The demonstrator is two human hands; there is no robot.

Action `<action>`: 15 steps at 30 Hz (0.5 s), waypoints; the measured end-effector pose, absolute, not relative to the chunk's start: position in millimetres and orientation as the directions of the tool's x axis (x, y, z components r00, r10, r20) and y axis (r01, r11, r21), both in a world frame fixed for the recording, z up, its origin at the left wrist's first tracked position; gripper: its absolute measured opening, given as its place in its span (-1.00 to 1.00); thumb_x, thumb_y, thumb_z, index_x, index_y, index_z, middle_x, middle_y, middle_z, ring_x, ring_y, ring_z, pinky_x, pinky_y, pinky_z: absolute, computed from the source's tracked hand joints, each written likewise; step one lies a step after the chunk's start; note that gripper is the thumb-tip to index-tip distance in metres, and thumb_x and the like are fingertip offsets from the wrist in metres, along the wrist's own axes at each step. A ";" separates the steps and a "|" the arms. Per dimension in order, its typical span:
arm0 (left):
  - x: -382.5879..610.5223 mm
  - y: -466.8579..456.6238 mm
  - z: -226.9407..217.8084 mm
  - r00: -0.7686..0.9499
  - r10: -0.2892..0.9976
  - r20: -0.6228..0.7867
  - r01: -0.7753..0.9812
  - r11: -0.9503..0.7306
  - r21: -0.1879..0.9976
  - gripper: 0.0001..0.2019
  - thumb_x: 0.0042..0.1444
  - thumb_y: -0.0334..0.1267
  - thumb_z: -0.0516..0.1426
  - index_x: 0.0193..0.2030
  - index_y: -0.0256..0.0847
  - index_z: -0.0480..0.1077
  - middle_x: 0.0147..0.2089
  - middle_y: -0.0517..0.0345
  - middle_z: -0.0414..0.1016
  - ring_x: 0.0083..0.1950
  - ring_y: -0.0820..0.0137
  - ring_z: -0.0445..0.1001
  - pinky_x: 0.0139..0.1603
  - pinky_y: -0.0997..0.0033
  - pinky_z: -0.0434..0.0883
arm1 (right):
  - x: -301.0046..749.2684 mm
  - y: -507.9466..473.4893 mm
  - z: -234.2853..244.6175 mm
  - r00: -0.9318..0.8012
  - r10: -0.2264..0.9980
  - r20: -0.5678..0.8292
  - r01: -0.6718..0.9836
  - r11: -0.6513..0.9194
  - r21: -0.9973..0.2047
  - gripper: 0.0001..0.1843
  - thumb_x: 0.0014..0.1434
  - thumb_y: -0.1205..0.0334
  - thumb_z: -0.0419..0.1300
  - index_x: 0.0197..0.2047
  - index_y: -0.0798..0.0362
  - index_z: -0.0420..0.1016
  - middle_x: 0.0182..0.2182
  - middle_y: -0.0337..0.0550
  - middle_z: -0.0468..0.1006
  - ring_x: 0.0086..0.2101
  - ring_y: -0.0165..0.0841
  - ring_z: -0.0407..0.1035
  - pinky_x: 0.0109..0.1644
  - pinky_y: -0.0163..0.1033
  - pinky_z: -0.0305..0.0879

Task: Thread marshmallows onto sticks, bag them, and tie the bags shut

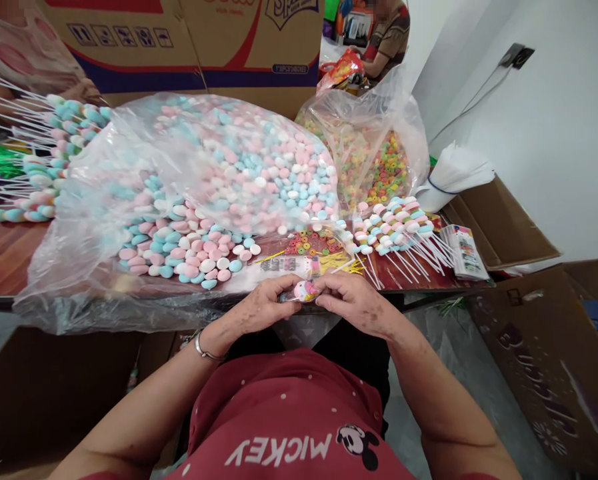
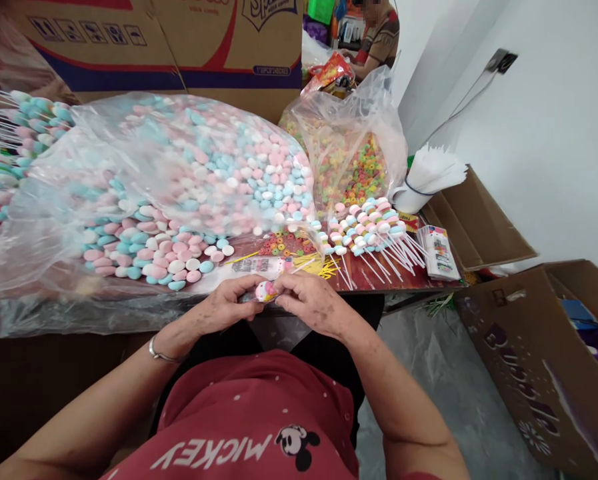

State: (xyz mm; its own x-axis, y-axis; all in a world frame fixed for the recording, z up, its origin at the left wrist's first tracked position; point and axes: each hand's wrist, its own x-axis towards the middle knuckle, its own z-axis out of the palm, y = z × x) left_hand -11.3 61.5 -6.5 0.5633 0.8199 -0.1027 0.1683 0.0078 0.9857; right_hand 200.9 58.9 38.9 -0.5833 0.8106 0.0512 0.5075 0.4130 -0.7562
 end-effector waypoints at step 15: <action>-6.7 52.9 -2.8 0.669 0.741 -0.068 0.075 0.024 0.997 -0.69 -0.04 -0.26 0.28 -0.16 -0.28 0.36 -0.30 0.21 0.39 -0.32 0.48 0.29 -0.30 0.49 0.28 | 194.4 53.9 41.1 -0.457 0.684 0.568 0.447 0.729 -0.518 -0.86 0.33 0.38 0.00 -0.27 0.02 0.31 -0.32 -0.16 0.36 -0.28 -0.37 0.29 -0.20 -0.25 0.30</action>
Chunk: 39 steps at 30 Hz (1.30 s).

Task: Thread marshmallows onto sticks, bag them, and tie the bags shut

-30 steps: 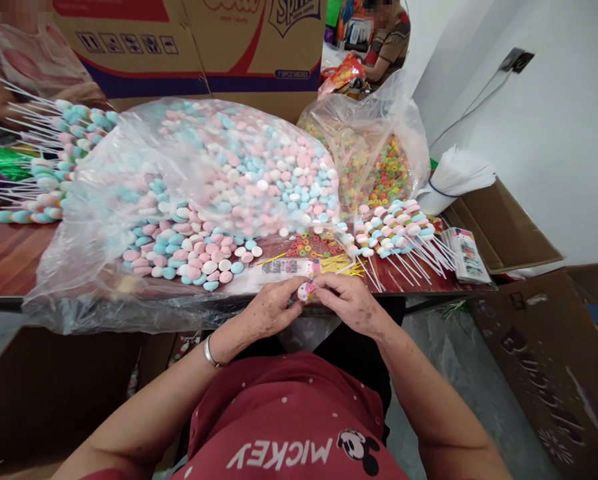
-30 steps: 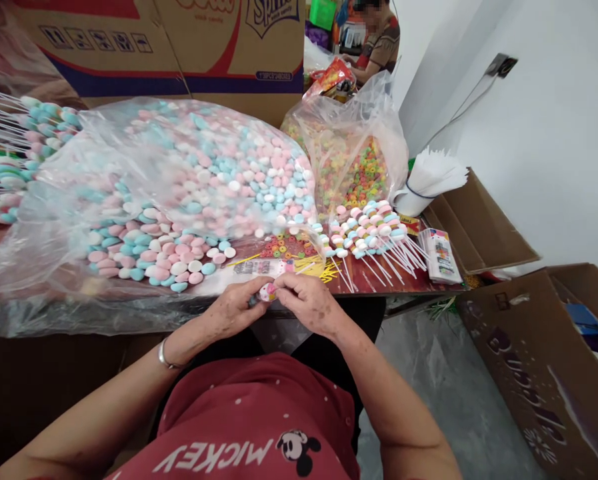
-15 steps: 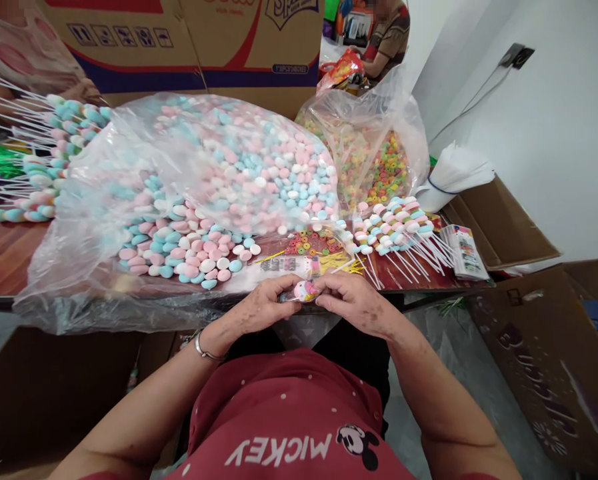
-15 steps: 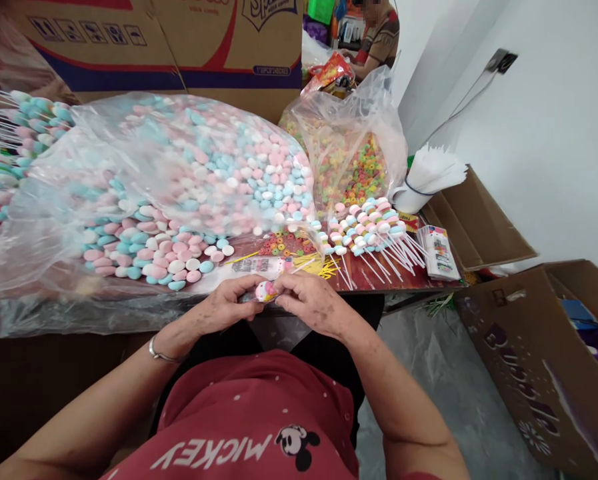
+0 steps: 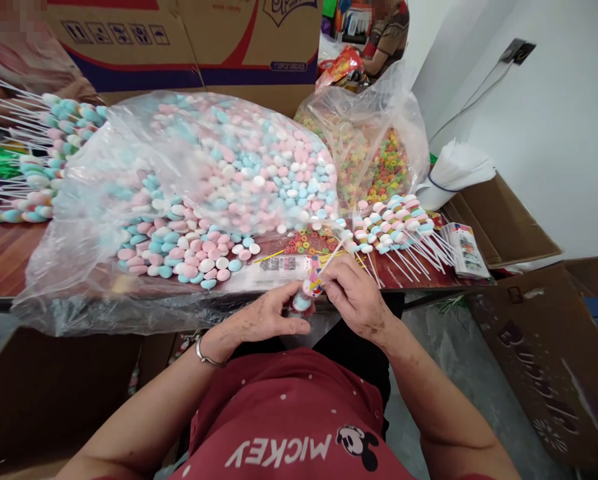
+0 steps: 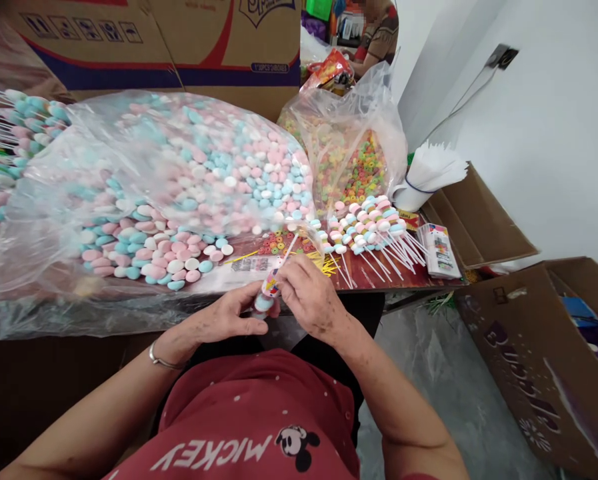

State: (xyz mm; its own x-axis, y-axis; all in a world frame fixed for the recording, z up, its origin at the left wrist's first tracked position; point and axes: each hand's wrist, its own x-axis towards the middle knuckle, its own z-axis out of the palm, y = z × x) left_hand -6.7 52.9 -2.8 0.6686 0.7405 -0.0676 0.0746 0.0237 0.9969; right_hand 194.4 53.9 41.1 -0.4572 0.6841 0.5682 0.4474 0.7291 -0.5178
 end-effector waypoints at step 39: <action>-26.6 56.6 -41.6 0.904 0.414 -0.107 -0.235 0.689 0.686 -0.65 -0.20 -0.28 0.32 -0.22 -0.40 0.50 -0.64 0.15 0.42 -0.80 0.62 0.12 -0.81 0.65 0.05 | 200.7 52.3 30.6 -0.568 0.737 0.367 0.258 0.582 -0.771 -0.88 0.19 0.40 0.13 -0.27 0.04 0.48 -0.32 -0.20 0.43 -0.33 -0.43 0.32 -0.23 -0.30 0.29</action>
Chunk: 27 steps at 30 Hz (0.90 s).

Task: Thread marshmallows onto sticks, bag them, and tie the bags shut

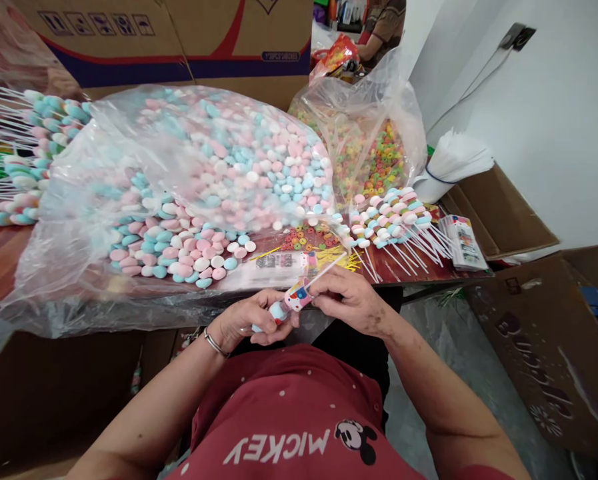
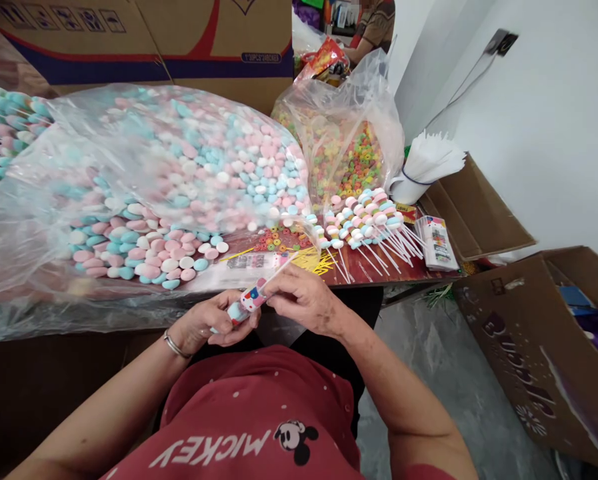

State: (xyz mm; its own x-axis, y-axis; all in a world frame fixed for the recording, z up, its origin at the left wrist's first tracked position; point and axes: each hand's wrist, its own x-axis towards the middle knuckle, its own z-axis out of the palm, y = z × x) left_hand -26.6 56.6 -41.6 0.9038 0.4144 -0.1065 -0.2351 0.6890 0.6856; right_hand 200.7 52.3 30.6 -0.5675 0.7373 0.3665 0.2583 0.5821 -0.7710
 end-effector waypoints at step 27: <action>-10.0 34.2 -31.5 0.789 0.611 -0.065 -0.297 0.472 0.830 -0.47 -0.04 0.08 0.27 -0.09 -0.35 0.47 -0.25 -0.08 0.56 -0.20 0.23 0.52 -0.10 0.23 0.39 | 177.8 34.7 2.4 -0.455 0.890 0.034 -0.123 -0.025 -0.992 -0.70 0.16 -0.02 0.26 -0.35 0.06 0.45 -0.53 -0.30 0.40 -0.66 -0.55 0.21 -0.61 -0.37 0.18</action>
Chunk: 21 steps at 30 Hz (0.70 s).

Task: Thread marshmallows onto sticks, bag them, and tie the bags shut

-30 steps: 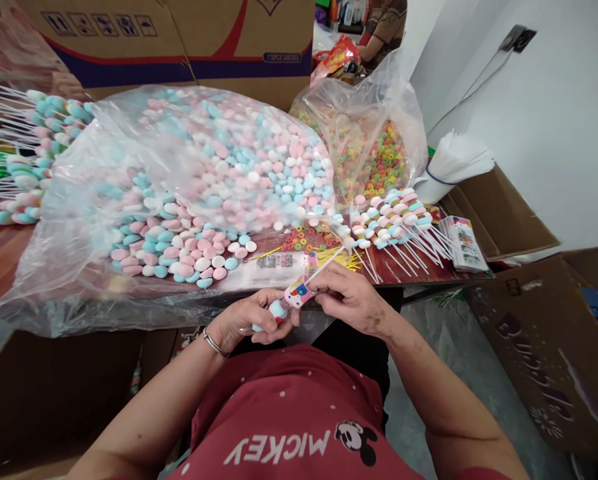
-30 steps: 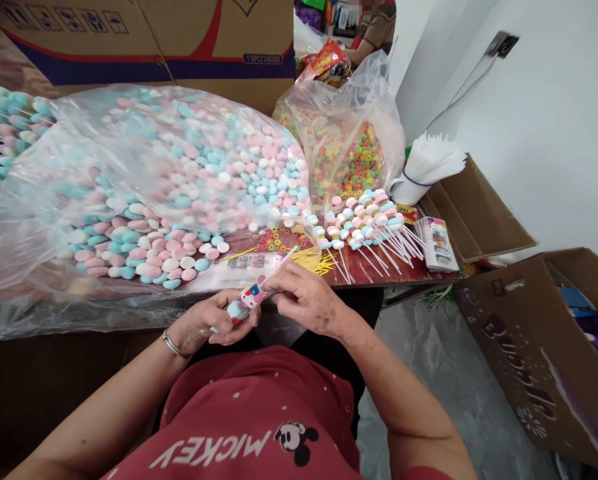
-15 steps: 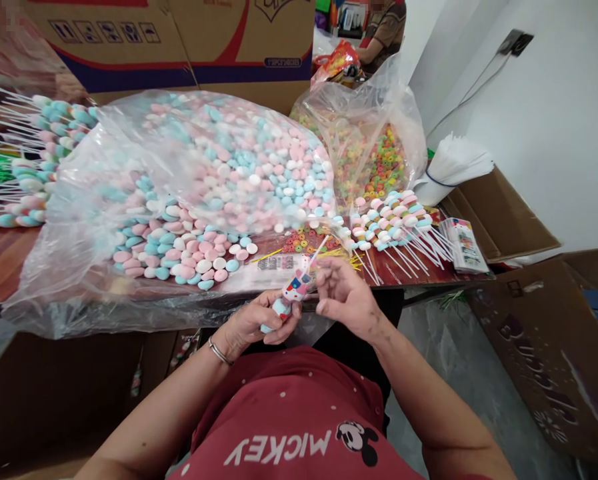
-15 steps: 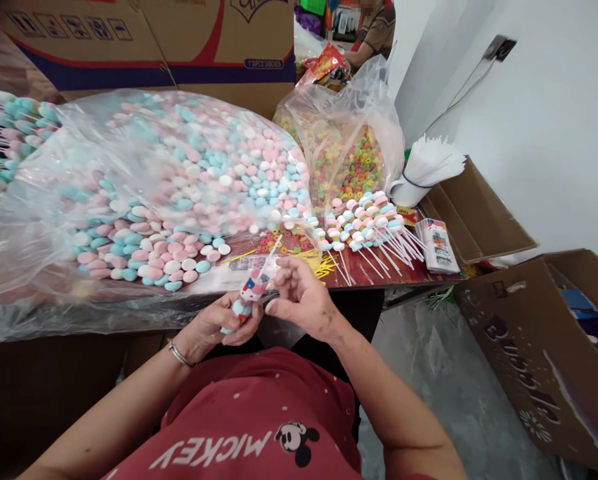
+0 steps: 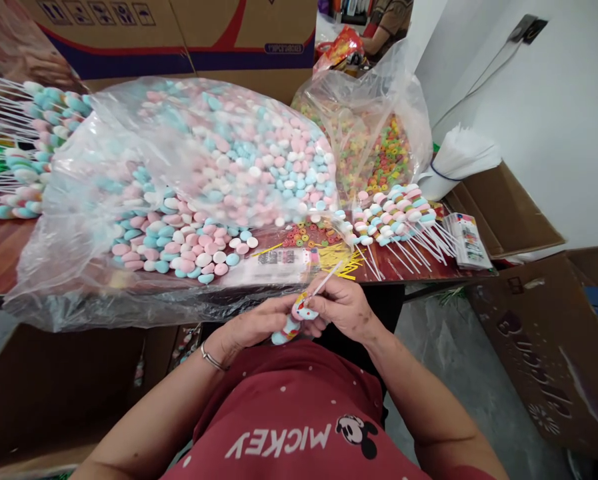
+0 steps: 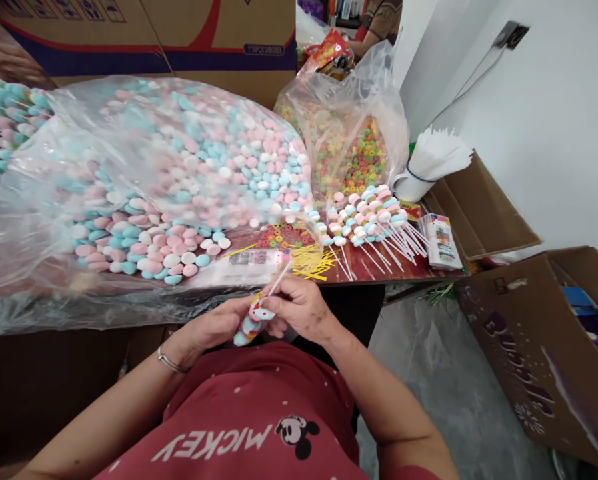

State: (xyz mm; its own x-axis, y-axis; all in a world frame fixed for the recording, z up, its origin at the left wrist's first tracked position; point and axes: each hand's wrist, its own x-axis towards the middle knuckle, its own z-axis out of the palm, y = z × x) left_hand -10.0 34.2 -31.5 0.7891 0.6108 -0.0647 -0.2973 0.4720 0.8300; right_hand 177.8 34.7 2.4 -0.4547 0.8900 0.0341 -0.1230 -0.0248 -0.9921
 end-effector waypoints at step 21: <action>-6.5 40.5 -10.9 0.672 0.696 -0.253 -0.141 0.456 0.879 -0.58 0.07 0.08 0.22 -0.43 -0.33 0.43 -0.49 0.01 0.52 -0.58 0.50 0.36 -0.67 0.58 0.15 | 171.5 26.6 -15.4 -0.256 0.924 0.284 0.085 0.315 -0.945 -0.66 0.34 0.17 0.04 0.16 -0.06 0.30 -0.36 -0.27 0.45 -0.51 -0.48 0.37 -0.44 -0.33 0.38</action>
